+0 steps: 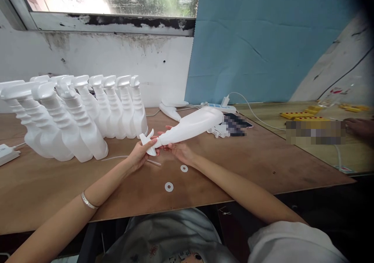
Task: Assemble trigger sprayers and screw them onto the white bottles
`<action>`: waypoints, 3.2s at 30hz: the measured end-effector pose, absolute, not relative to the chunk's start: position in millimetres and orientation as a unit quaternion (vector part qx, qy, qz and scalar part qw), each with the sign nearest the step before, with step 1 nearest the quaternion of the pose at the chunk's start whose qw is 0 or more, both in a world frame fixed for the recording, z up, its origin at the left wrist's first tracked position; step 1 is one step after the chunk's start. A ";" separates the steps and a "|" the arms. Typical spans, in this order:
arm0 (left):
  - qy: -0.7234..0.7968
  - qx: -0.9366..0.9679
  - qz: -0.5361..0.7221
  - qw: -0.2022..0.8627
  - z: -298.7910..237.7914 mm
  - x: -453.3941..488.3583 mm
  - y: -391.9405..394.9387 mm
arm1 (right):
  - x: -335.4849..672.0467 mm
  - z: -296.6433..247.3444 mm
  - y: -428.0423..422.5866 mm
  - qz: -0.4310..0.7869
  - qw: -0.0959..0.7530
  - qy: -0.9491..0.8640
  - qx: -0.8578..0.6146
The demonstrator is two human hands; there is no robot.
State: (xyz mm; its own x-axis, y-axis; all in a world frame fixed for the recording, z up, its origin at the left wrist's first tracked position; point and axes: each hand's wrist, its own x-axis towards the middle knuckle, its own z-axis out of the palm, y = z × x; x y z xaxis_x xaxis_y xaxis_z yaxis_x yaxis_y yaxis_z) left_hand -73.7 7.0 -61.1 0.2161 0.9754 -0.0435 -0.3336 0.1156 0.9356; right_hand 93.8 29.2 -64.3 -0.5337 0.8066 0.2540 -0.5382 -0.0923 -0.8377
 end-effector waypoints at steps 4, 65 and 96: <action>0.372 0.530 0.526 0.551 -58.5 -75.7 5.0 | 92.7 -71.8 35.3 0.723 0.483 -0.470 -0.154; 0.288 0.793 0.490 -0.219 -60.8 -83.2 -4.2 | 81.4 -83.9 29.3 0.829 0.295 -0.450 -0.149; 0.407 0.679 0.611 0.021 43.9 -104.1 1.2 | 88.1 -80.4 53.0 0.712 0.508 -0.332 -0.353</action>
State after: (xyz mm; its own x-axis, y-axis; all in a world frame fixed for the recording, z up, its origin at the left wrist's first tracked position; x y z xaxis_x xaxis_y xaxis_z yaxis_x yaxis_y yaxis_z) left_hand -104.1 1.2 43.9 -0.0775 0.5780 0.8123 0.5264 -0.6682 0.5257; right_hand 88.1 53.0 -80.4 -0.2350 0.9580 -0.1643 -0.4894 -0.2627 -0.8315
